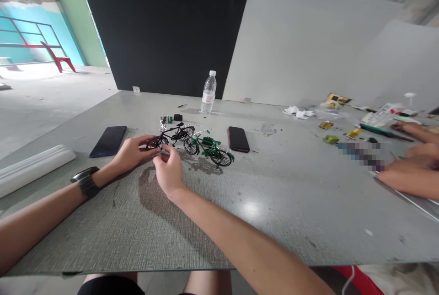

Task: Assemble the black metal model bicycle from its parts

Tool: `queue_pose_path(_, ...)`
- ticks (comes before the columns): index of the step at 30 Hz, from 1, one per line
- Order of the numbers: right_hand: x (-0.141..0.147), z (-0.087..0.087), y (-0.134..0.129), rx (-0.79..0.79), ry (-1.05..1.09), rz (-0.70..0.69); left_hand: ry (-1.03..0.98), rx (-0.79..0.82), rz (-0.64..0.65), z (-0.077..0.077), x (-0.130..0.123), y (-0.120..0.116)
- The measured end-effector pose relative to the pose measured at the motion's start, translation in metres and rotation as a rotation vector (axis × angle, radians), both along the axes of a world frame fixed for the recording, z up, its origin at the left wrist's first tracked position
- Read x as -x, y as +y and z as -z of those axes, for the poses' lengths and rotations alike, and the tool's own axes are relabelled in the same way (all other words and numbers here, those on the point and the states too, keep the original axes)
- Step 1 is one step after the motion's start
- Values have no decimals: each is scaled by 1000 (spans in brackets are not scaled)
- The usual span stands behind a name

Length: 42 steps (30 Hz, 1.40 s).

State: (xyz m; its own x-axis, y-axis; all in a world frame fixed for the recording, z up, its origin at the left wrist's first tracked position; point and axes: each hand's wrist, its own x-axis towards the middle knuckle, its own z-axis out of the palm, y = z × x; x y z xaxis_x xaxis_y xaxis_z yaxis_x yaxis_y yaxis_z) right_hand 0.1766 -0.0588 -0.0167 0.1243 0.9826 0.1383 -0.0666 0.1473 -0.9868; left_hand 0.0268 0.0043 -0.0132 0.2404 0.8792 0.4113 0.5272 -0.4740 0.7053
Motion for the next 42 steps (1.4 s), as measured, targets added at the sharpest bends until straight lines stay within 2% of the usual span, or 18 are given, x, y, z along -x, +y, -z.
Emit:
queue_pose_path(3,-5,-5,-3,37,37,107,46,-36,-10,-1,-3,-1)
queue_pose_path(5,-11,-9,-3,-34,22,171,86,-61,-29,-1,-5,-1)
queue_pose_path(13,-26,-12,7,-113,-106,180,222,-210,-98,-2,-15,1)
queue_pose_path(22,-22,-22,-3,-162,-105,136,179,-166,-173,-7,-13,1)
queue_pose_path(26,-21,-20,-7,-191,-169,38,153,-104,-186,-11,-9,5)
queue_pose_path(31,-16,-16,-14,-238,-248,-74,167,-93,-206,-11,-2,18)
queue_pose_path(42,-16,-12,-16,-276,-315,-110,252,-89,-196,-13,2,53)
